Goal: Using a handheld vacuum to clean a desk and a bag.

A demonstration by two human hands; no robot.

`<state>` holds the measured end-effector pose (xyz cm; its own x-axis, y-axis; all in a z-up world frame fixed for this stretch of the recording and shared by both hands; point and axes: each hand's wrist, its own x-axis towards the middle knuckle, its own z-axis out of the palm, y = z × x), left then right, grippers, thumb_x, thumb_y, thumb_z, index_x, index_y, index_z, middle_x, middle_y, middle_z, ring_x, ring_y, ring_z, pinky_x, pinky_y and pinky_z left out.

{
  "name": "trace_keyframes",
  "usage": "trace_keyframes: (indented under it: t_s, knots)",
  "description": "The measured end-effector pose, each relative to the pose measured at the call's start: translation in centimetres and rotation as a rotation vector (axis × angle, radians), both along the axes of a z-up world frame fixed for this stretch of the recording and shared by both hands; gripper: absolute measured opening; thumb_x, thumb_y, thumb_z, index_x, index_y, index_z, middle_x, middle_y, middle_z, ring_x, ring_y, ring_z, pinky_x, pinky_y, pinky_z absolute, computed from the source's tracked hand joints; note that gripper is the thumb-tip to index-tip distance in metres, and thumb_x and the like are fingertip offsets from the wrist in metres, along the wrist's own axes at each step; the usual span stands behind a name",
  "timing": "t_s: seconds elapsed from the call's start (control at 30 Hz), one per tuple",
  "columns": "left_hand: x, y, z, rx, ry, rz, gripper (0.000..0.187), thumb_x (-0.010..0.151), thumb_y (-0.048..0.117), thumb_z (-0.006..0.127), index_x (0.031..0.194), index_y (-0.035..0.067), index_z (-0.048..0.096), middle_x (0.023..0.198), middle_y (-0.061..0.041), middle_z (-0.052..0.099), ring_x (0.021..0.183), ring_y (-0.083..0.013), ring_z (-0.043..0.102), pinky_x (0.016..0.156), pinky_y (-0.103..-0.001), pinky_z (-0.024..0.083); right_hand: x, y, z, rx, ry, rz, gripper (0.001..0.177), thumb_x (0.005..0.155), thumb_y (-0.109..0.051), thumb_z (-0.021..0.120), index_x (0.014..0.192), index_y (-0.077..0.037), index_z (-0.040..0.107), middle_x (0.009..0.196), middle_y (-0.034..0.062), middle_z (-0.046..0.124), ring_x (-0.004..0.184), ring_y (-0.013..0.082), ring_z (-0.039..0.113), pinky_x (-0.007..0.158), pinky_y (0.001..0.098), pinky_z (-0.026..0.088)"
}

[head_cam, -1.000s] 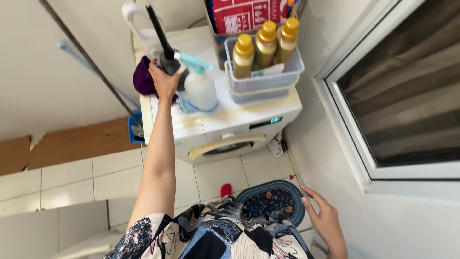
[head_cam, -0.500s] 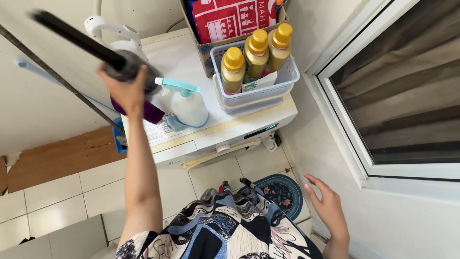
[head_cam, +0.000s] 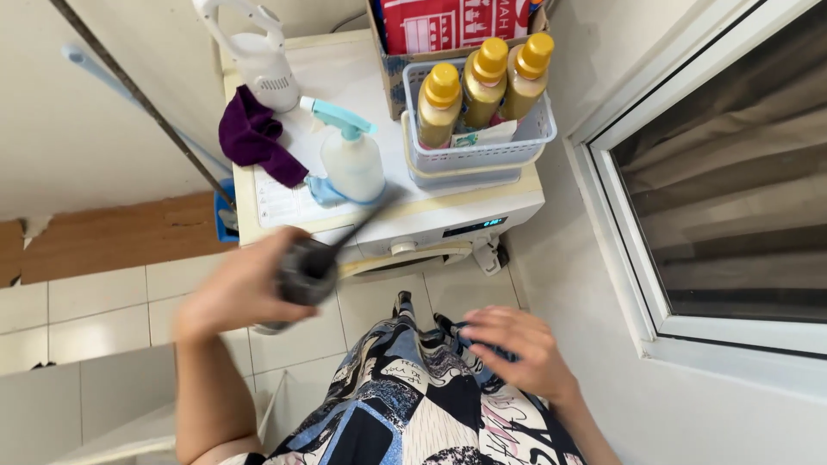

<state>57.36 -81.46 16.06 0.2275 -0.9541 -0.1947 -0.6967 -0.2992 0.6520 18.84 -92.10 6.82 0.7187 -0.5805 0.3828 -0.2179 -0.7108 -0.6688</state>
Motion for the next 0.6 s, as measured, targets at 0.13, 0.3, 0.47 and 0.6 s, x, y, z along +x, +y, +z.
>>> trace_keyframes:
  t_s: [0.13,0.3,0.47,0.6]
  knots:
    - [-5.9,-2.5,-8.8,0.149,-0.221,-0.339,0.092,0.049,0.033,0.096,0.124,0.008,0.051,0.113,-0.014,0.067,0.107,-0.0345,0.064,0.092,-0.044,0.052,2.5,0.9,1.3,-0.361,-0.008,0.283,0.032,0.093,-0.018,0.078,0.124,-0.014,0.073,0.128,0.0031,0.074,0.122,0.0196,0.068,0.106,0.0361,0.053]
    - [-12.0,-6.1,-13.5,0.208,-0.514,-0.554,0.109,0.049,0.037,0.098,0.132,-0.001,0.038,0.121,-0.017,0.061,0.116,-0.0367,0.058,0.093,-0.046,0.051,6.1,0.3,0.7,-0.561,0.362,0.084,0.07,0.071,-0.04,0.077,0.132,-0.012,0.056,0.125,0.0159,0.071,0.119,0.0325,0.062,0.1,0.0481,0.047]
    - [-14.8,-9.3,-12.0,0.246,-0.609,-0.755,0.115,0.059,0.045,0.095,0.14,0.001,0.028,0.116,-0.018,0.064,0.113,-0.0376,0.06,0.089,-0.045,0.054,5.7,-2.6,-4.8,0.041,0.841,0.023,0.101,0.074,-0.058,0.084,0.146,-0.005,0.036,0.107,0.0178,0.071,0.088,0.0344,0.074,0.072,0.0447,0.058]
    - [-13.0,-11.6,-10.9,0.133,-0.53,-0.82,0.106,0.054,0.039,0.098,0.134,0.006,0.037,0.116,-0.015,0.064,0.108,-0.0349,0.063,0.095,-0.044,0.05,4.7,-3.1,-4.8,0.131,0.782,-0.121,0.101,0.069,-0.057,0.085,0.148,-0.014,0.04,0.086,0.0187,0.075,0.079,0.0402,0.073,0.068,0.0492,0.058]
